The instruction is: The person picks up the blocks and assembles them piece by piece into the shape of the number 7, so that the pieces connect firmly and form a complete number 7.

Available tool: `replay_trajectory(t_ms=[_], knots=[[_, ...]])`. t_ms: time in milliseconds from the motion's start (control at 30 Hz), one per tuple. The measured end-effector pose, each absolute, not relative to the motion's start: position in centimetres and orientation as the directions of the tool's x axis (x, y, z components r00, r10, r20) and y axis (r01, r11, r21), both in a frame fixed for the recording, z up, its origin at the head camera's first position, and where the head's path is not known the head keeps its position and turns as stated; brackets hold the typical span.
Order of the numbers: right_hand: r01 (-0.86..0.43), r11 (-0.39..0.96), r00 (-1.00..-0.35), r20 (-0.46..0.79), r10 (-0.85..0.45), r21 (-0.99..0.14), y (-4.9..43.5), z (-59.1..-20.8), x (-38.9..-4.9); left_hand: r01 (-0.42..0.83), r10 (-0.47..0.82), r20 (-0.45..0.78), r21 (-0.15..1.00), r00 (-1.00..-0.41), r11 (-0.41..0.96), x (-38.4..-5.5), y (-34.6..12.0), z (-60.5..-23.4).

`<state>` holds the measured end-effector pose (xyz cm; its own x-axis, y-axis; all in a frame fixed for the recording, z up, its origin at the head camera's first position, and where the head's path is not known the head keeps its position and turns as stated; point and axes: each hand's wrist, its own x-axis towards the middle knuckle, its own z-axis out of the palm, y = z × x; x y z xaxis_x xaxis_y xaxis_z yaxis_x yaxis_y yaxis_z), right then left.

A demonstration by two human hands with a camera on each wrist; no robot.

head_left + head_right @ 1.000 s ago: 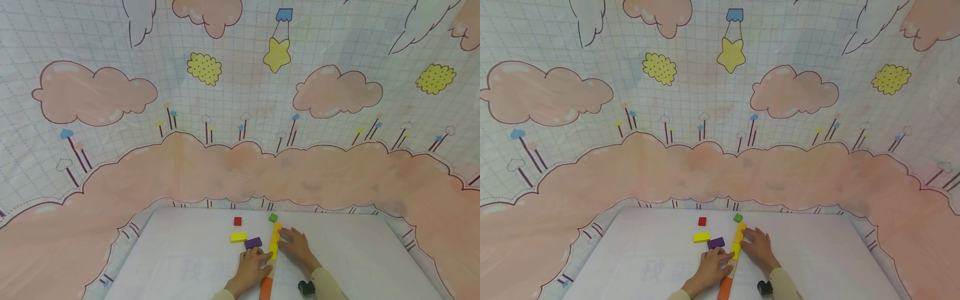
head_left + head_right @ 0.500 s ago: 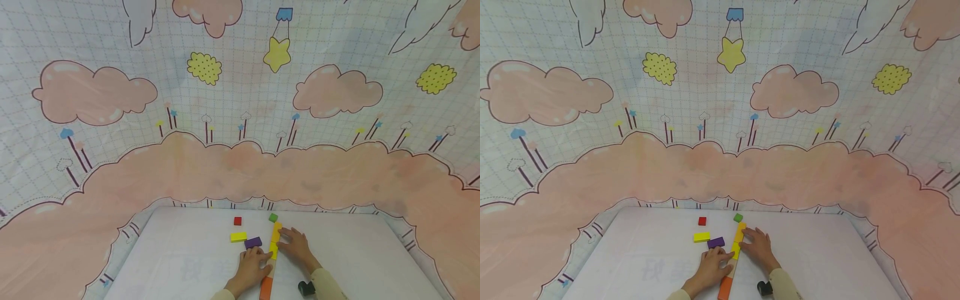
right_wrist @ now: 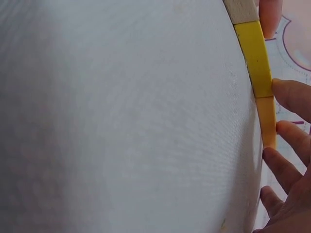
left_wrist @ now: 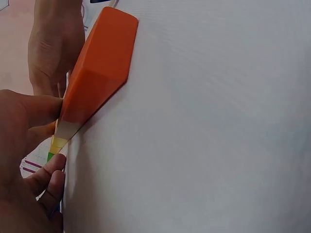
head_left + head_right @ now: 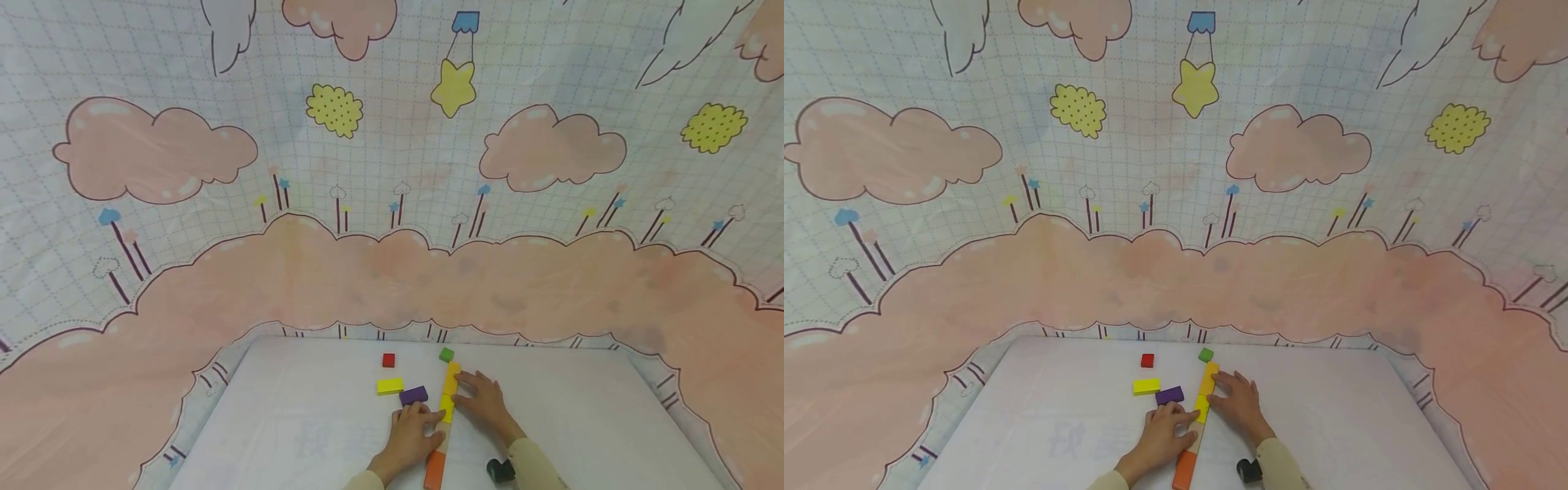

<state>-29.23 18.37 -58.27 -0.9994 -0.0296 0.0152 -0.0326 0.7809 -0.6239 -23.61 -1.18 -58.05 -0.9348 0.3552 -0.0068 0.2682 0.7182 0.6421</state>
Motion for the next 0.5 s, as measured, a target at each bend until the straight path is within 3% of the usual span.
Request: replay_trajectory(t_ms=[500], knots=[[-0.052, 0.778, -0.999, 0.028, -0.044, -0.626, 18.52, -58.60, -29.39, 0.219, 0.332, -0.034, 0.686, -0.943, 0.694, -23.96, -0.87, -57.97]])
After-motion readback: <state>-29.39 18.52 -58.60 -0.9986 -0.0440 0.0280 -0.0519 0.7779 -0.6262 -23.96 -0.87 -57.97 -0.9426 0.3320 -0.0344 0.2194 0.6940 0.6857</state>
